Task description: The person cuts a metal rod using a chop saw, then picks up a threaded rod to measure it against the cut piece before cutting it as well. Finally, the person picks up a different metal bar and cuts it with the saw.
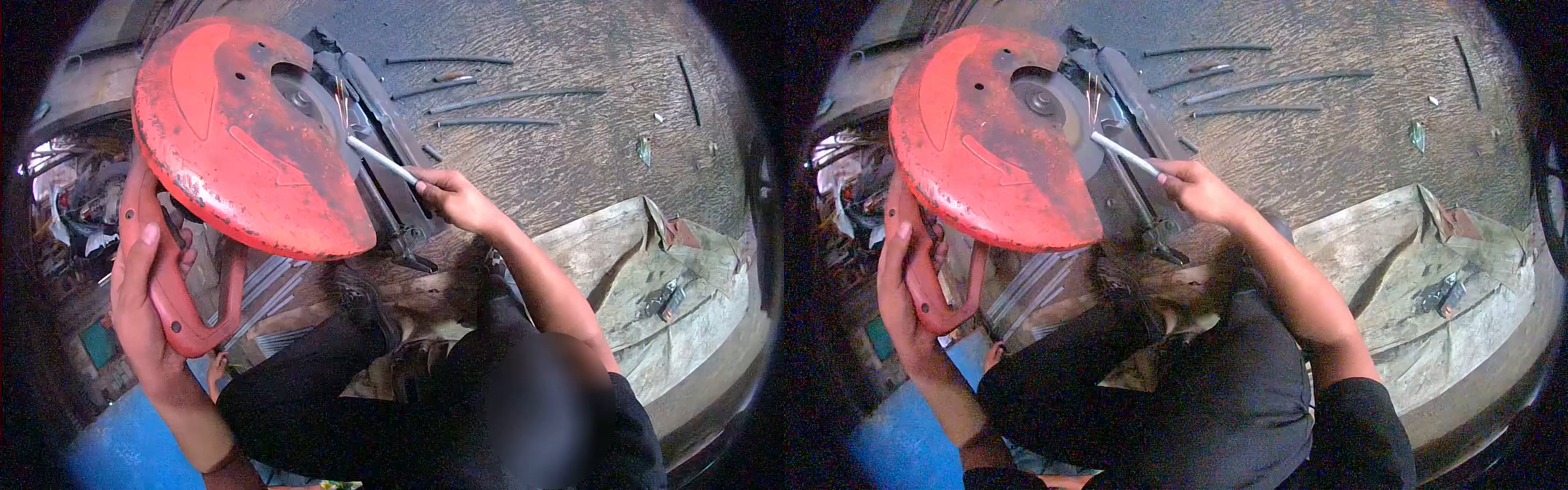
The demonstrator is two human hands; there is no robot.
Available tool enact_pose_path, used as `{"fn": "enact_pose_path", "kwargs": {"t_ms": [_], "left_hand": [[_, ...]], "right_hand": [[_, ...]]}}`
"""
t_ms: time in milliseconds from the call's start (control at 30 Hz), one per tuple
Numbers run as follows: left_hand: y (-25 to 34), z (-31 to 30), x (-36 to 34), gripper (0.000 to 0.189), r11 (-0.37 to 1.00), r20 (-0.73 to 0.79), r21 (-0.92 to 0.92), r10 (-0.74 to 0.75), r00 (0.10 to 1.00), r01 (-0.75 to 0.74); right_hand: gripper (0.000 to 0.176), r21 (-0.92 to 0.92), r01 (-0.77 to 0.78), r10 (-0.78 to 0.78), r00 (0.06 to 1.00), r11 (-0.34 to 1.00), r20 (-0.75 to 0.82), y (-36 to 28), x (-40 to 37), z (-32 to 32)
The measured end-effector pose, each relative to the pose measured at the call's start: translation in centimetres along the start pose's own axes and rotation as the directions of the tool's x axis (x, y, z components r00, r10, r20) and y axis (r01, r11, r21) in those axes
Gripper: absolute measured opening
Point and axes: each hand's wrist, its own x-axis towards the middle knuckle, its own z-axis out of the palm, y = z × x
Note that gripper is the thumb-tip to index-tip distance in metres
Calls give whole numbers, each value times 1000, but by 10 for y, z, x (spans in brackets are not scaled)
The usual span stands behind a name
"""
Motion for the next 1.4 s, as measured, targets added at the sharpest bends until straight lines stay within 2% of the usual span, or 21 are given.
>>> {"fn": "enact_pose_path", "kwargs": {"t_ms": [100,167,200,267,300,367,500,567,800,867,900,933,967,1000,1067,1100,1167,1200,1367,1400], "left_hand": [[1,1,-1,45,999,7,-46,-10,1000,10],[1,-1,-1,45,999,6,-36,-15,1000,15],[1,-2,0,45,999,6,-27,-19,1000,19],[1,-2,-1,44,999,4,-33,-23,1000,23],[1,-2,-1,43,999,2,-39,-28,1000,29],[1,-2,-1,43,999,5,-45,-28,1000,28],[-1,-4,-1,43,999,9,-47,-25,1000,26],[1,-3,-1,43,999,20,-47,-24,1000,25],[-2,-7,1,44,998,35,-54,-36,999,38],[-1,-5,0,43,997,23,-64,-35,999,36],[0,-4,0,42,997,13,-72,-33,999,33],[-1,-8,2,42,997,12,-73,-31,999,32],[-3,-15,6,42,999,70,-3,-35,997,36],[-3,-17,8,42,997,127,67,-45,991,37],[-1,-11,4,41,998,87,53,-47,995,42],[-1,-8,2,41,998,46,39,-47,998,45],[0,-7,2,41,999,41,32,-44,998,42],[0,-7,2,41,999,35,23,-41,999,40],[-2,-9,4,41,999,65,3,-33,997,33],[-2,-9,4,41,1000,78,-4,-25,997,25]], "right_hand": [[37,-91,54,-54,999,994,3,17,6,7],[38,-277,309,-341,937,910,-76,31,10,11],[38,-278,309,-341,937,910,-76,28,9,10],[41,-361,168,-207,976,917,-72,18,4,9],[41,-362,169,-208,975,917,-73,18,3,9],[45,-424,220,-281,956,879,-86,18,2,10],[48,-469,229,-309,946,853,-99,22,3,11],[49,-533,280,-387,917,798,-99,24,4,11],[54,-621,295,-427,902,726,-71,15,1,6],[60,-685,260,-370,929,681,-14,16,2,2],[60,-685,261,-370,929,680,-14,14,1,0],[51,-569,231,-333,940,790,-80,11,0,-1],[42,-436,199,-284,949,878,-139,10,0,-2],[42,-436,199,-284,949,878,-137,13,2,-4],[38,-193,152,-164,985,969,-49,21,7,-8],[38,-191,152,-164,985,970,-49,17,5,-7],[38,-60,57,-57,998,997,4,5,1,-5],[38,-60,57,-57,998,997,5,9,2,-3],[39,-288,107,-122,992,952,-35,15,2,11],[40,-295,157,-180,982,943,-53,15,1,13]]}}
